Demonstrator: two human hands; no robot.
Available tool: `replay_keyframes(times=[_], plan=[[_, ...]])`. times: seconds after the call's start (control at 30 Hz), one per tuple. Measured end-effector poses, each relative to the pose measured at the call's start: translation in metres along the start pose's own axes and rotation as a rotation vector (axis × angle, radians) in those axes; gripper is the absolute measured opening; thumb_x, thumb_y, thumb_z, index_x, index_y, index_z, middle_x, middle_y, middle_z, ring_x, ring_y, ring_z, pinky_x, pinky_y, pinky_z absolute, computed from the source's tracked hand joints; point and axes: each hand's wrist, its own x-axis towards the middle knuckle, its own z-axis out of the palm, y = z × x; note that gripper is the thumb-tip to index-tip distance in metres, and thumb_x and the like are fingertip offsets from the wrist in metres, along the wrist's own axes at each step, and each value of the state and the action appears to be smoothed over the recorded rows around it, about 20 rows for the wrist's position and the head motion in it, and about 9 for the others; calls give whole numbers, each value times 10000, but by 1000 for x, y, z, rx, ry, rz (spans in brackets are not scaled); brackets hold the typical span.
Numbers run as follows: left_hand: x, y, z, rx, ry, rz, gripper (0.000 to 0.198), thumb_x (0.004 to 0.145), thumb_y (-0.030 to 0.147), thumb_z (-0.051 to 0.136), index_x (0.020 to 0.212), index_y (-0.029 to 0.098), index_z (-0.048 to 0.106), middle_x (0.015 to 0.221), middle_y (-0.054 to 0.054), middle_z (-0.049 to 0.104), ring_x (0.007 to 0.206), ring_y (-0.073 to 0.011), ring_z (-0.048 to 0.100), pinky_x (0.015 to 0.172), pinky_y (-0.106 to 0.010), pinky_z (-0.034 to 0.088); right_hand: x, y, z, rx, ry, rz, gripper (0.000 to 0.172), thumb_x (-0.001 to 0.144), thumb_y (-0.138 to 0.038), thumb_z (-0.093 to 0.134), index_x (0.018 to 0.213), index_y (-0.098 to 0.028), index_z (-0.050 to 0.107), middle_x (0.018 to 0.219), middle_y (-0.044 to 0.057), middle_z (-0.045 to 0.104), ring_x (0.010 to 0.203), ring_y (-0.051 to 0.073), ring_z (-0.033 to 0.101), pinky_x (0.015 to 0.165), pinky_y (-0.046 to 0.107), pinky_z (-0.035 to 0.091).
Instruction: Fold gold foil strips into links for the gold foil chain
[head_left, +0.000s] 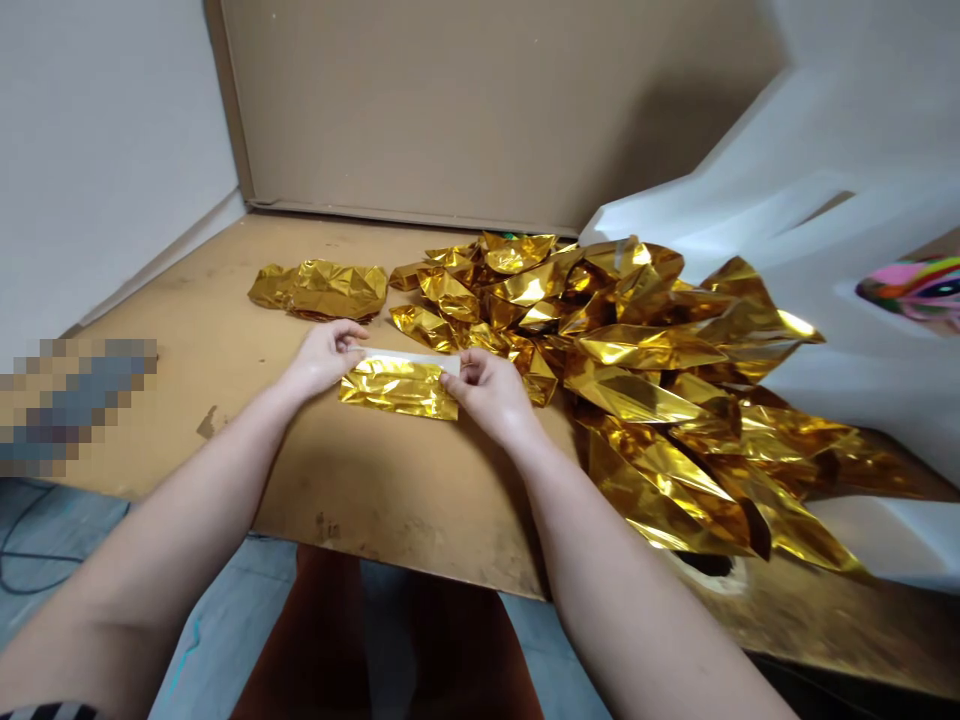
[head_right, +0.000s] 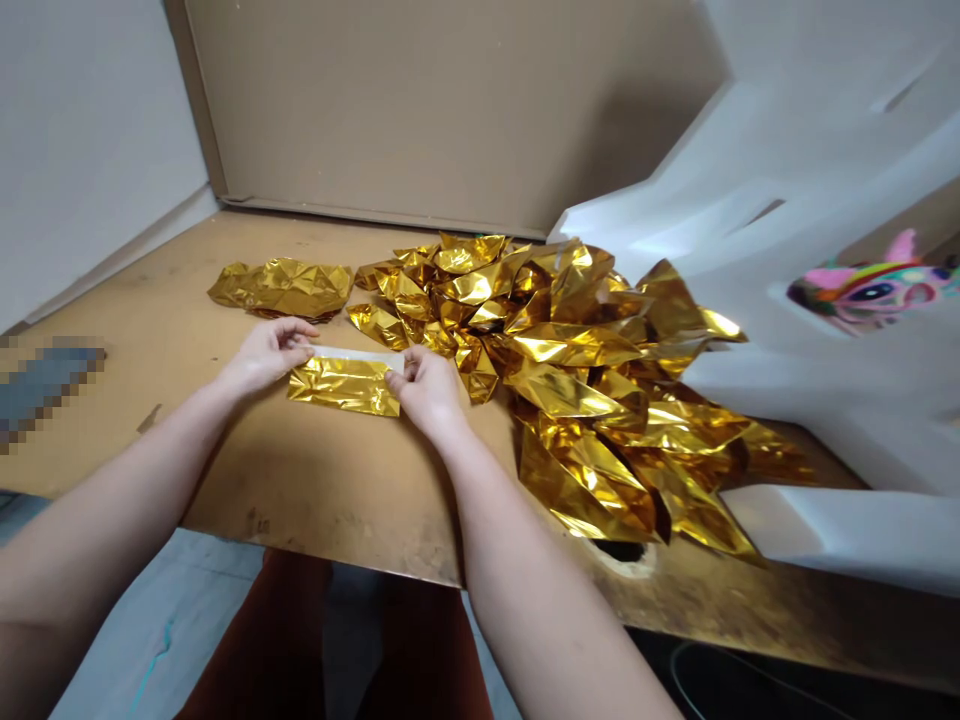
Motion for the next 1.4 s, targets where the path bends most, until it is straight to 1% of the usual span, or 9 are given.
replay_keyframes(times=[0.03, 0.1, 0.27, 0.33, 0.43, 0.57, 0.9, 1.13, 1.4], plan=[[-1, -1, 3, 95, 59, 103, 197, 619, 70, 626, 790, 155, 679, 761, -36, 611, 716, -163, 579, 756, -306, 485, -1, -2, 1, -112, 6, -14, 91, 655, -204, 644, 706, -216, 570, 522, -54, 539, 490, 125, 482, 505, 255, 361], [-6, 0, 10, 284, 28, 345, 165, 671, 115, 622, 819, 160, 680, 891, -69, 630, 909, -216, 580, 889, -356, 457, -4, -6, 2, -313, 7, -32, 156, 681, -175, 615, 833, -209, 613, 573, -38, 577, 546, 143, 521, 553, 262, 382], [-26, 8, 28, 566, -457, 657, 256, 893, 282, 447, 988, 166, 654, 998, -84, 668, 965, -211, 598, 915, -379, 463, -7, -13, 3, -564, -37, -9, 384, 769, -182, 556, 1151, -145, 575, 726, 26, 646, 658, 173, 566, 642, 279, 413], [-31, 8, 33, 616, -584, 675, 328, 916, 331, 425, 1130, 161, 605, 1165, -105, 634, 1126, -219, 556, 1002, -373, 417, -7, -13, 4, -590, -54, -3, 401, 796, -193, 535, 1192, -130, 552, 756, 40, 655, 674, 177, 570, 655, 282, 418], [-35, 5, 34, 680, -683, 624, 526, 919, 446, 414, 1348, 142, 433, 1423, -139, 449, 1349, -239, 368, 1111, -387, 302, -7, -11, 4, -604, -67, 3, 394, 822, -203, 510, 1209, -132, 539, 797, 56, 665, 689, 180, 581, 658, 278, 425], [-37, 3, 32, 751, -762, 528, 695, 913, 565, 347, 1454, 138, 257, 1537, -145, 238, 1433, -256, 183, 1160, -416, 186, -7, -12, 6, -657, -67, 10, 386, 829, -196, 493, 1210, -155, 538, 893, 80, 678, 771, 199, 607, 685, 282, 437], [-30, -10, 18, 904, -664, 407, 760, 903, 623, 267, 1460, 107, 228, 1539, -163, 207, 1437, -268, 152, 1161, -414, 169, -11, -13, 7, -708, -125, 50, 418, 852, -208, 468, 1269, -188, 501, 1032, 102, 697, 928, 249, 645, 780, 325, 460], [-32, -6, 18, 942, -616, 329, 797, 892, 634, 270, 1447, 62, 254, 1529, -200, 209, 1431, -283, 170, 1162, -432, 192, -17, -16, 5, -704, -165, 40, 427, 866, -208, 450, 1292, -192, 479, 1069, 102, 692, 986, 262, 641, 829, 343, 460], [-27, -9, 18, 867, -403, 435, 552, 937, 450, 324, 1354, 104, 430, 1455, -168, 399, 1380, -264, 324, 1133, -470, 272, -16, -14, 2, -713, -173, -1, 426, 855, -202, 471, 1281, -206, 488, 1022, 81, 703, 906, 222, 649, 770, 300, 460]])
